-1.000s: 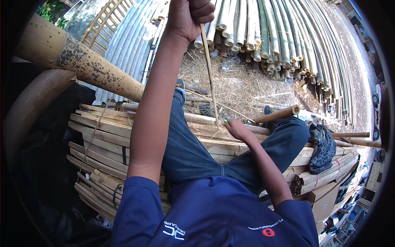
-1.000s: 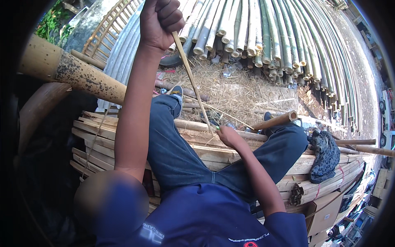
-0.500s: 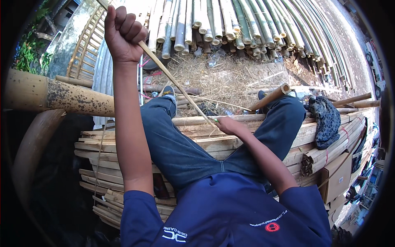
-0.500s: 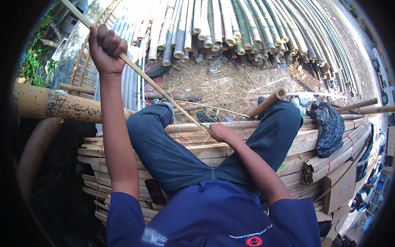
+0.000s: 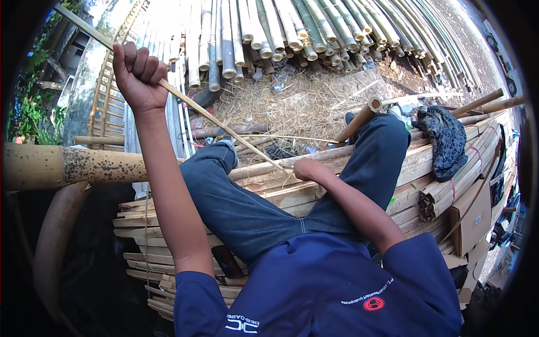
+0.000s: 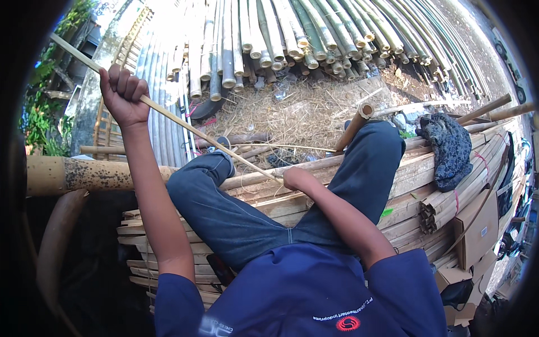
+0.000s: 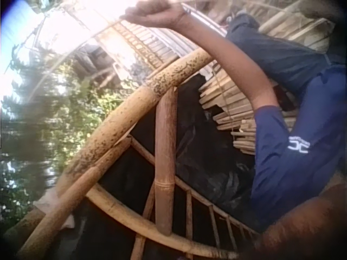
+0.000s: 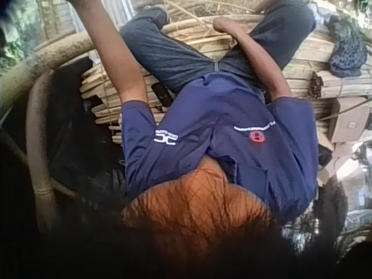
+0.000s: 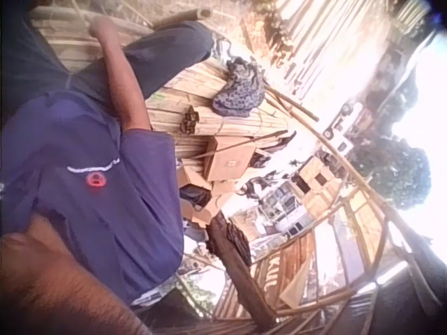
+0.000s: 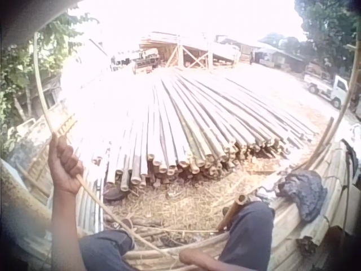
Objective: Scraping or peeling a thin strip of bamboo using a utility knife while sitting on a bamboo platform.
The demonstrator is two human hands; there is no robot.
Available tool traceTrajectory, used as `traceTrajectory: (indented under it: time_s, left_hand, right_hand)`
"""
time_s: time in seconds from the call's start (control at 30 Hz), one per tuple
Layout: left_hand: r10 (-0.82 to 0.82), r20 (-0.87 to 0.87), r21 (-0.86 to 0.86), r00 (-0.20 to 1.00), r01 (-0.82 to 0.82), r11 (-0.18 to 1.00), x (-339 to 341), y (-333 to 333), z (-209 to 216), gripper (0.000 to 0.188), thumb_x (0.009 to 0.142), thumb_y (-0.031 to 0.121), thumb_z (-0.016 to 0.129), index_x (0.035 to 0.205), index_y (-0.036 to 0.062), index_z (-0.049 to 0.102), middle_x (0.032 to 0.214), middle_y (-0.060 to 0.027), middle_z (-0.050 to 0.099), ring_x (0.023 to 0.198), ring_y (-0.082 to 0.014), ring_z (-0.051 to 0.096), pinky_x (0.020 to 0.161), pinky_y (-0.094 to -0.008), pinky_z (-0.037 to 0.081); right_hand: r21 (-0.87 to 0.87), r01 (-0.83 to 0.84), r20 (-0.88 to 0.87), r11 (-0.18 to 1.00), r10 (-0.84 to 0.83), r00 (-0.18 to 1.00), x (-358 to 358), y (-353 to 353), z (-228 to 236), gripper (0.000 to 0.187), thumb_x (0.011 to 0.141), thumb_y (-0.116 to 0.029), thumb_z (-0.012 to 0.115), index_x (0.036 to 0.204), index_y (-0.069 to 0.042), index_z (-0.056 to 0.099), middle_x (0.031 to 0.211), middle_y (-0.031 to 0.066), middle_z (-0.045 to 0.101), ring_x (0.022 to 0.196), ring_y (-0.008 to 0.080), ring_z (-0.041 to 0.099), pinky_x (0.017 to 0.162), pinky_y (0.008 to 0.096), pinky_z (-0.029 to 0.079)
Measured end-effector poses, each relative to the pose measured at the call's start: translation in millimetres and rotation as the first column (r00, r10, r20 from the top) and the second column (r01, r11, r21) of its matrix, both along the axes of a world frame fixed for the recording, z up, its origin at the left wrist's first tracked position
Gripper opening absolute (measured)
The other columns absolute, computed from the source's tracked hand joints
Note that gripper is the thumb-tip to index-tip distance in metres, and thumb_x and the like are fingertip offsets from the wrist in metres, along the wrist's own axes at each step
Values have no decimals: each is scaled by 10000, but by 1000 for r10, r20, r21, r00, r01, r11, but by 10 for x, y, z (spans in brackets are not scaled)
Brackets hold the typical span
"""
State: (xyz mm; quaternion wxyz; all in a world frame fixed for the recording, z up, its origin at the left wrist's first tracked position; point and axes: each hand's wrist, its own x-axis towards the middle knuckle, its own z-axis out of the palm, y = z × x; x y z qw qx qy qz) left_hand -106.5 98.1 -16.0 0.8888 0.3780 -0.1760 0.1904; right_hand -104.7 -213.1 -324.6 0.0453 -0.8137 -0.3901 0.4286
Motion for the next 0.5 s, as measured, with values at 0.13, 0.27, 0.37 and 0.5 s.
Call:
traceTrajectory:
  time_s: [0.13, 0.27, 0.37, 0.5]
  left_hand:
    - [-4, -28, -14, 1000, 4, 1000, 54, -68, 24, 439, 949, 336, 509, 624, 172, 264, 498, 74, 146, 394, -35, 80, 345, -210, 82]
    - [33, -31, 14, 999, -33, 999, 38, -18, 20, 434, 948, 327, 513, 627, 172, 266, 501, 74, 152, 396, -36, 76, 344, -209, 83]
    - [57, -37, 35, 998, -56, 998, 41, -31, 20, 432, 947, 325, 514, 624, 172, 271, 500, 73, 154, 396, -36, 77, 343, -207, 84]
    - [45, -35, -6, 998, -45, 999, 34, 19, -9, 441, 948, 328, 512, 614, 172, 271, 498, 72, 150, 395, -35, 75, 341, -205, 86]
  right_hand:
    - [-14, 56, -3, 998, -56, 998, -17, -182, -263, 222, 763, -122, 533, 866, -8, 693, 922, 207, 668, 866, 364, 652, 757, 435, 518]
    - [-87, -30, -2, 996, 30, 1000, 2, -5, -116, 236, 750, -123, 542, 890, -11, 695, 971, 210, 659, 900, 341, 649, 766, 427, 517]
    - [-52, -7, -8, 999, 7, 1000, 46, -64, -168, 244, 743, -118, 542, 902, -17, 697, 976, 209, 659, 882, 340, 654, 755, 424, 519]
    - [-92, -27, 9, 995, 28, 1000, -14, -72, -156, 243, 748, -120, 540, 908, -28, 699, 997, 196, 660, 919, 333, 647, 759, 425, 520]
